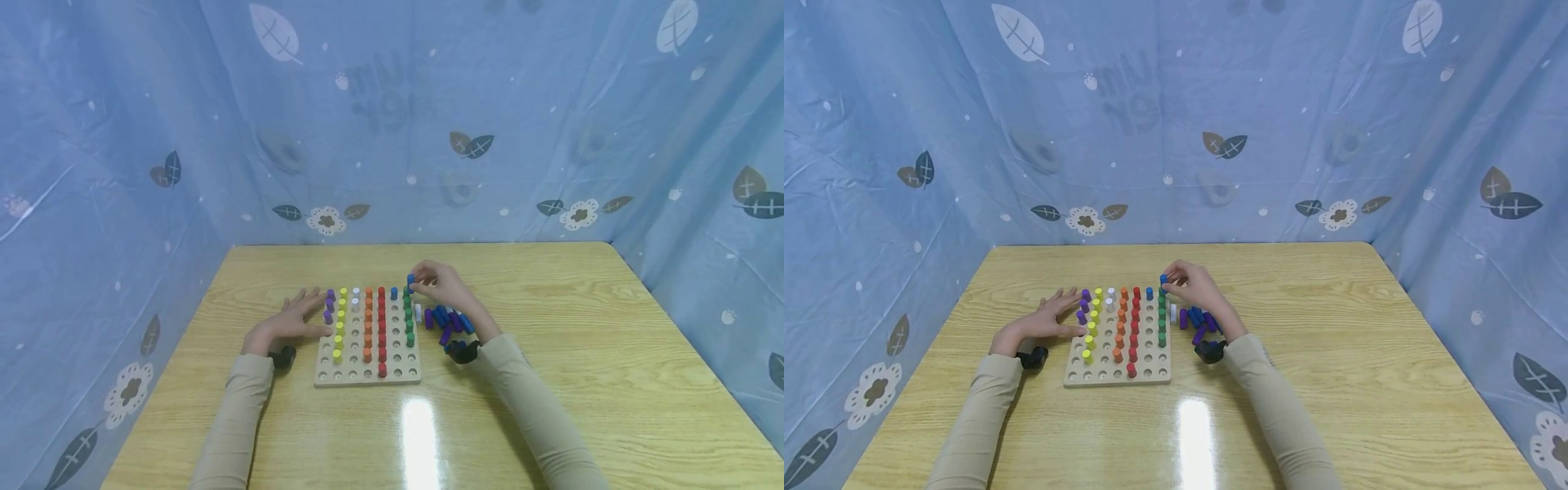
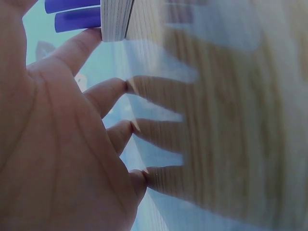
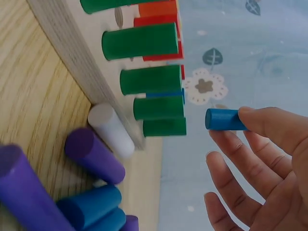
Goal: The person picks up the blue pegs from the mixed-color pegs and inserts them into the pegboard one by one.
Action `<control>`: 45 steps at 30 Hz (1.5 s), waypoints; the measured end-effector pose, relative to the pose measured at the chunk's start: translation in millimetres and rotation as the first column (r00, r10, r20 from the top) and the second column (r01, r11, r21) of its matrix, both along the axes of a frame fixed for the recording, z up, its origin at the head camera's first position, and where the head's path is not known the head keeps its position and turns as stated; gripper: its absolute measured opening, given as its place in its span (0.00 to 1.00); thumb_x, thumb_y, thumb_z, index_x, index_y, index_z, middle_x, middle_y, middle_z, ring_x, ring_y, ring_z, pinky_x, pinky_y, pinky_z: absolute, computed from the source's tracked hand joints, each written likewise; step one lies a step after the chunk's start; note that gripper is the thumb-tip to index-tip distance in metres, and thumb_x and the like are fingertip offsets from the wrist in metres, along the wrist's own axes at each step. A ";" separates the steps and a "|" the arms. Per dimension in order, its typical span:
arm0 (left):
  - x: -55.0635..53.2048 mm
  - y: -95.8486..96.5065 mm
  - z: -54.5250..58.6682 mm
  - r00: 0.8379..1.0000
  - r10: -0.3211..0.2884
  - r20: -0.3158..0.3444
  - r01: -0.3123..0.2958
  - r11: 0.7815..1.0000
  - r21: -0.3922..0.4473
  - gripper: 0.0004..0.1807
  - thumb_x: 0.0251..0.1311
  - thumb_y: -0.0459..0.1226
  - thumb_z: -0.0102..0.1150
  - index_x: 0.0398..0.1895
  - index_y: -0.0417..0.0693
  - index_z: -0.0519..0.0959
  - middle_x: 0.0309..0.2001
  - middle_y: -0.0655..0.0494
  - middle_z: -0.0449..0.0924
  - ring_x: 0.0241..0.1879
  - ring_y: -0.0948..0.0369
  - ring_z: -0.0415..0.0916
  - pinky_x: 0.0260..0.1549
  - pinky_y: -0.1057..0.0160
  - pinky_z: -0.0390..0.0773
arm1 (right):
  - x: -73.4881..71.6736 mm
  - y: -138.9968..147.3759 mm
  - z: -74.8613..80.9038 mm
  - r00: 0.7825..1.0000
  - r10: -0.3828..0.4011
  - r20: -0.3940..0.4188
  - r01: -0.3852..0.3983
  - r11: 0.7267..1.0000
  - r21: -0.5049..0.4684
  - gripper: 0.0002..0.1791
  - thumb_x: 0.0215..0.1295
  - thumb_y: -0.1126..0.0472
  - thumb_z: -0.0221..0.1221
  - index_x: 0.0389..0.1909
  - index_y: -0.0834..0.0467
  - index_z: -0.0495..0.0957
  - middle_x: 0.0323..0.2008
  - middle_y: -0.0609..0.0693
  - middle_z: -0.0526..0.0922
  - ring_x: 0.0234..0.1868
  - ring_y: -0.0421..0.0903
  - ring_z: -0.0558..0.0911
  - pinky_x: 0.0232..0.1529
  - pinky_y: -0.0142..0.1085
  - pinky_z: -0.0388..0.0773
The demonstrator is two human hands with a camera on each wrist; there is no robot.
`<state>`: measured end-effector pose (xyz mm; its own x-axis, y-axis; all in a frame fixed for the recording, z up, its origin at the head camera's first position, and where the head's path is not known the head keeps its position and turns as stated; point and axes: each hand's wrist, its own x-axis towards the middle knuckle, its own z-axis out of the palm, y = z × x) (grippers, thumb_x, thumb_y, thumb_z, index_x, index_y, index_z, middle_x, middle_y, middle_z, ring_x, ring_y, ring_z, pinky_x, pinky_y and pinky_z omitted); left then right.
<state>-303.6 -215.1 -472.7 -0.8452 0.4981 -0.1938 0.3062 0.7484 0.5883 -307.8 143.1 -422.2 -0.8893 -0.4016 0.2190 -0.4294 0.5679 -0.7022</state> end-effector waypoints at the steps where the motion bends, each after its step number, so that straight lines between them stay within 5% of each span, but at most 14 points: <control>1: 0.1 0.0 0.0 1.000 0.000 0.000 0.000 1.000 -0.001 0.52 0.50 0.60 0.60 0.73 0.51 0.48 0.74 0.43 0.35 0.71 0.42 0.24 0.63 0.36 0.22 | -0.1 -1.2 -0.3 1.000 0.003 0.003 -0.003 1.000 -0.004 0.12 0.61 0.59 0.60 0.45 0.58 0.76 0.38 0.52 0.83 0.39 0.47 0.80 0.43 0.42 0.78; 20: -0.7 1.7 4.9 1.000 -0.010 0.003 0.010 1.000 0.002 0.52 0.51 0.59 0.61 0.73 0.49 0.48 0.73 0.40 0.35 0.71 0.40 0.24 0.62 0.35 0.21 | -0.1 -16.6 -11.6 0.995 0.075 0.068 -0.071 0.996 -0.055 0.11 0.61 0.59 0.61 0.42 0.59 0.76 0.37 0.51 0.84 0.39 0.47 0.82 0.41 0.40 0.80; 45: 0.1 1.7 2.8 1.000 -0.001 -0.002 0.001 1.000 -0.006 0.52 0.50 0.60 0.60 0.73 0.50 0.48 0.73 0.42 0.36 0.71 0.42 0.25 0.63 0.36 0.22 | -0.9 -29.0 -25.4 0.994 0.035 0.100 -0.039 0.998 0.047 0.09 0.57 0.62 0.64 0.39 0.58 0.79 0.35 0.49 0.85 0.38 0.44 0.82 0.41 0.38 0.79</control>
<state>-303.5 -213.4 -470.0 -0.8450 0.4978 -0.1953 0.3080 0.7517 0.5832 -308.6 114.1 -447.6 -0.8899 -0.4427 0.1103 -0.3807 0.5874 -0.7141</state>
